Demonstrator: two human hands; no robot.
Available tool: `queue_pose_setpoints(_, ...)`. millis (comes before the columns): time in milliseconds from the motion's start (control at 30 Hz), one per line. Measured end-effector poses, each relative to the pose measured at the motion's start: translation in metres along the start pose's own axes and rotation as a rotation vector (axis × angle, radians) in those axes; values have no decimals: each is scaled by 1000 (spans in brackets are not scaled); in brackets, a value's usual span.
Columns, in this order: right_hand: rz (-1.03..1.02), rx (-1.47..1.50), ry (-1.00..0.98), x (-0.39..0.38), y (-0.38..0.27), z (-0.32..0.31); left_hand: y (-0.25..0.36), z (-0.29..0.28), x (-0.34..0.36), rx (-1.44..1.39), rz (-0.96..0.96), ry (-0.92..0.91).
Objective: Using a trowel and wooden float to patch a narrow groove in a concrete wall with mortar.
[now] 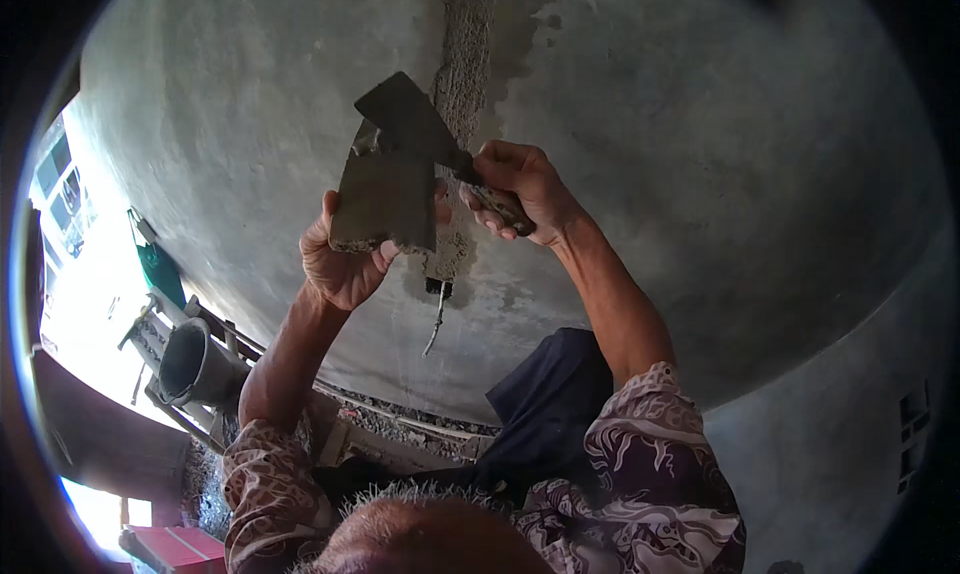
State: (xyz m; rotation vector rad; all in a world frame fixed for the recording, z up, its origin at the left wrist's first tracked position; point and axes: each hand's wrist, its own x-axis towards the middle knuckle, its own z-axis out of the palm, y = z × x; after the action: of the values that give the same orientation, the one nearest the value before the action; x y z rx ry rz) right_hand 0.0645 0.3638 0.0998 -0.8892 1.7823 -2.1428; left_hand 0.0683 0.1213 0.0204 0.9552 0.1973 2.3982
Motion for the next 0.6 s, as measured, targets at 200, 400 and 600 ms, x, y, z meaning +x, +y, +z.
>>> queue_pose_setpoints(200, 169, -16, 35, -32, 9, -27, 7, 16, 1, -43, -55, -61)
queue_pose_setpoints(400, 214, -261, 369, -74, 2, -35, 17, 9, 2, -67, 2, -193)
queue_pose_setpoints(600, -335, -835, 543, -97, 12, 17, 18, 10, 0, 15, 102, -40)
